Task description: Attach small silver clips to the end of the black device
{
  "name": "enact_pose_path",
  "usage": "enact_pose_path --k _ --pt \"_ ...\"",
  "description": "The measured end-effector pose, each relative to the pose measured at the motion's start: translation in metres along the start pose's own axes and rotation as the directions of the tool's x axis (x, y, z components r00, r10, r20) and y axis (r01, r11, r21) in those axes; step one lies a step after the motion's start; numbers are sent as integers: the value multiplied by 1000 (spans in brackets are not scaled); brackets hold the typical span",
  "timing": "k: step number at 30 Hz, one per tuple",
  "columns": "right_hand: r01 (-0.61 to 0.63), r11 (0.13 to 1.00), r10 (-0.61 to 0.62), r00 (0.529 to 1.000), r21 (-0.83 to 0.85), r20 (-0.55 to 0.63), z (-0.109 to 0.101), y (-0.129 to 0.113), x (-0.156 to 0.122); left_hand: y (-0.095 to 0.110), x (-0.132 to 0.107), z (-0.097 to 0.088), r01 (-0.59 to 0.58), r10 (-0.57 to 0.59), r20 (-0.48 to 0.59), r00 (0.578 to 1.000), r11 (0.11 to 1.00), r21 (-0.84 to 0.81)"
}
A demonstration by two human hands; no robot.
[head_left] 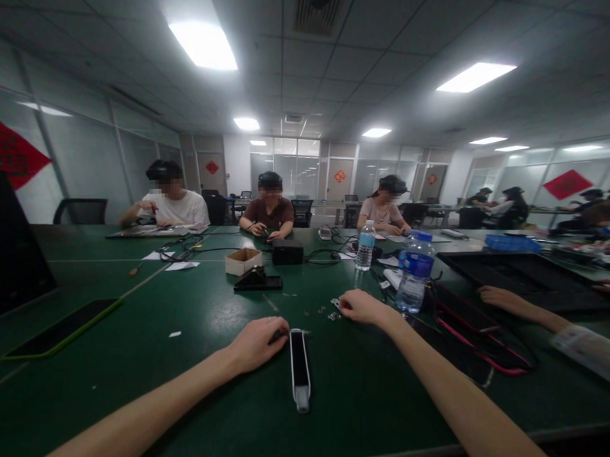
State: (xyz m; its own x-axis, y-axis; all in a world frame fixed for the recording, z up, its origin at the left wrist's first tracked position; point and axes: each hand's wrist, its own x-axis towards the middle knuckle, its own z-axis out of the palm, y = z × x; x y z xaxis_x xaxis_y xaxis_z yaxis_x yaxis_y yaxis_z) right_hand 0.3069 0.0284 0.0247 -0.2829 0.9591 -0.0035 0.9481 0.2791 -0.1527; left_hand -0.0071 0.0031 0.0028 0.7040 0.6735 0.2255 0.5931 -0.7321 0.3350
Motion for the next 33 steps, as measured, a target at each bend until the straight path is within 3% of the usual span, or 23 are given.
enact_pose_path --k 5,10,17,22,33 --pt "6 1000 -6 1000 7 -25 -2 -3 -2 -3 0 3 2 -2 0 1000 1000 -6" --pt "151 985 -135 977 88 -165 1 -16 -2 0 0 1 28 -28 9 1000 999 26" --pt "301 917 -278 953 263 -119 9 -56 -8 3 1 1 12 -10 -17 1000 996 85" --pt "299 887 -296 953 353 -64 14 -66 -10 2 0 3 -5 9 -35 999 994 111" --pt "254 837 -278 960 484 -23 18 -62 -10 5 0 1 2 2 -33 999 993 114"
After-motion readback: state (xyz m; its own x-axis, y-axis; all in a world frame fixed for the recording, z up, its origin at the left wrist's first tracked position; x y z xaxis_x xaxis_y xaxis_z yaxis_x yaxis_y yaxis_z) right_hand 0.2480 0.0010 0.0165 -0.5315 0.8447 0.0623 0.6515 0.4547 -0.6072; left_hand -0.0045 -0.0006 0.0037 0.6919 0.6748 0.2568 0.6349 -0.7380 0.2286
